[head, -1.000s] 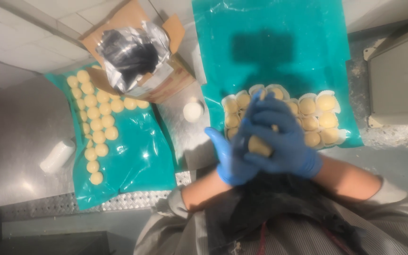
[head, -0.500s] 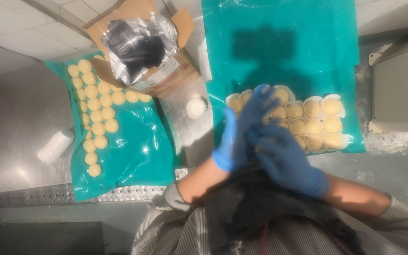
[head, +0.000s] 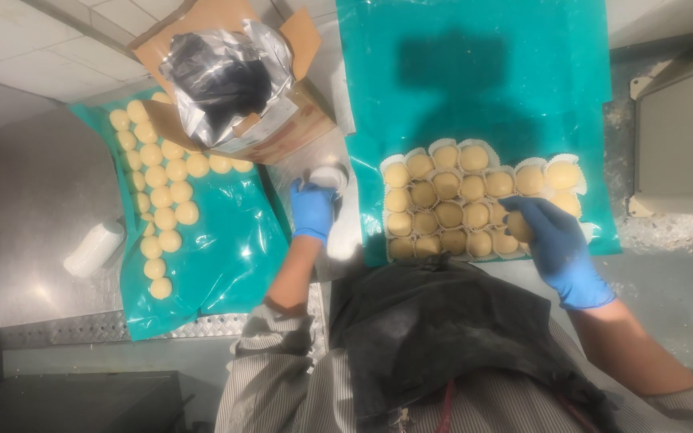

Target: Filling small dough balls with a dark paste, sealing them, and placing them into paper liners.

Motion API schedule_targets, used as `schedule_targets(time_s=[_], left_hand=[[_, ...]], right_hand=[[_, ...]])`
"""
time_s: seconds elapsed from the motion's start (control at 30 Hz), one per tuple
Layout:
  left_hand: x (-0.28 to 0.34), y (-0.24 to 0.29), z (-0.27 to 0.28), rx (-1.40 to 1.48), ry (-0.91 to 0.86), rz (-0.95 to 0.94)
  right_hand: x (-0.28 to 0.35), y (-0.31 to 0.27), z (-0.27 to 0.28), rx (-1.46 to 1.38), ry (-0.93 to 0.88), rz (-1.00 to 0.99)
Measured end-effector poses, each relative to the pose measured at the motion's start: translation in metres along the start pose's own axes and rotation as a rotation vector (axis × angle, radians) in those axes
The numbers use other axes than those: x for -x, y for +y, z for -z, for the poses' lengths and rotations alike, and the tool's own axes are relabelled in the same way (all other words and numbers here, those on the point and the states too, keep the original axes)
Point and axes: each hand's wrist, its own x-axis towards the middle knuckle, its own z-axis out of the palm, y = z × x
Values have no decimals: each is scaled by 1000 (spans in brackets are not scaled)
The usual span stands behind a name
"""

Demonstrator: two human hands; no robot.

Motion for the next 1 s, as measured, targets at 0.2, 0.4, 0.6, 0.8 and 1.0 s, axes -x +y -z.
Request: schedule_targets(time_s=[0.2,0.4,0.6,0.8,1.0], left_hand=[[8,-4,39,275,-122,83],[35,72,127,-59,364,-232],[43,156,144,98,532,-854],[57,183,195,880,589,-492],[34,185,150,1573,-140,-79]], right_hand=[[-1,5,6,-6,42,6],[-2,-6,-12,18,-109,83],[-67,39,-49,168,-223,307],[-52,3,-34,543,-172,512],[-31,-17,-7,505,-223,530]])
